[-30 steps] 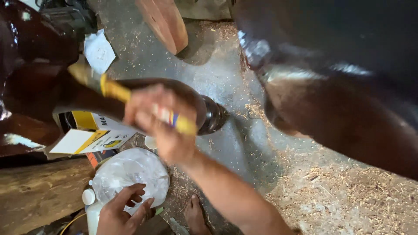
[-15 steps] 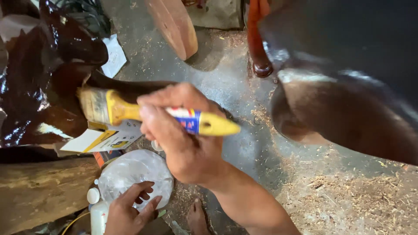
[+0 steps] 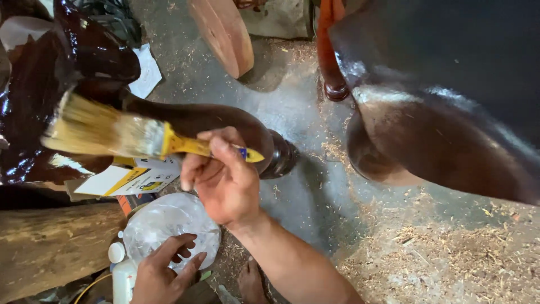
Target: The person sands a carved wooden object using a power drill with a sanding disc and then by hand with sandpaper. They then dip a brush into a cup of dark stain and brush the stain onto the carved wooden pieces, coating their surfaces.
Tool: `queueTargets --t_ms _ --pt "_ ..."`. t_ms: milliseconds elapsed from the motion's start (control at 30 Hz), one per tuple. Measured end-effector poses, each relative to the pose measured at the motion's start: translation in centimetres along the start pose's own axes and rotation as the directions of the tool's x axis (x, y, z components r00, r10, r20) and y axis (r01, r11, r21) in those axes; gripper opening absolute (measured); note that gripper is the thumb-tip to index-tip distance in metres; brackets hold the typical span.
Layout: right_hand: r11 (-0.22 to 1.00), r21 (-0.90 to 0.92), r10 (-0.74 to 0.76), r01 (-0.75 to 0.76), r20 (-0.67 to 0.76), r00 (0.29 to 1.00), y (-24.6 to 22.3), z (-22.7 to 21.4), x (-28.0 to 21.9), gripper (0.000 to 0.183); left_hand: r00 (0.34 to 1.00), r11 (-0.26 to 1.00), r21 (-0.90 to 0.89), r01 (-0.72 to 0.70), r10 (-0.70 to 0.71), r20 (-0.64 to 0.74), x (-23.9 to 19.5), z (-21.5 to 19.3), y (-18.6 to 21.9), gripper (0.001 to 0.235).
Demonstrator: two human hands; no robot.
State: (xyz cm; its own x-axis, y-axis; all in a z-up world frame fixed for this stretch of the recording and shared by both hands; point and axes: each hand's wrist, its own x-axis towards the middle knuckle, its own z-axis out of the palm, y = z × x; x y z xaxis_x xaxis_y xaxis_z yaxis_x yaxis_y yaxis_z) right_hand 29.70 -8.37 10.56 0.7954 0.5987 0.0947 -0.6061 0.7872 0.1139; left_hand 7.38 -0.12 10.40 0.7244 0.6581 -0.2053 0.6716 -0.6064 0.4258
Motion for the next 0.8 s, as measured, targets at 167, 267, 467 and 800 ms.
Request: queueTargets --t_ms 167,267,467,800 --pt "0.975 0.189 0.122 -0.119 -0.004 0.993 -0.6 -4.4 0.2 0.018 0.999 0.999 -0.03 0.035 -0.035 -0.006 -0.1 -0.2 0.6 0.047" --pt "0.967 0.231 0.109 -0.106 -0.004 0.994 -0.8 -2.2 0.4 0.02 1.0 0.999 -0.034 -0.009 0.009 -0.003 -0.6 -0.1 -0.4 0.046" --pt "0.982 0.138 0.142 -0.13 -0.082 0.986 0.5 -3.1 -0.4 0.018 0.997 0.996 -0.051 -0.079 0.078 -0.021 -0.4 0.0 -0.4 0.042" --pt "0.988 0.123 0.106 -0.091 -0.12 0.987 0.8 0.0 -0.2 0.02 0.994 0.993 -0.051 -0.105 0.104 -0.022 -0.5 -0.2 -0.8 0.04"
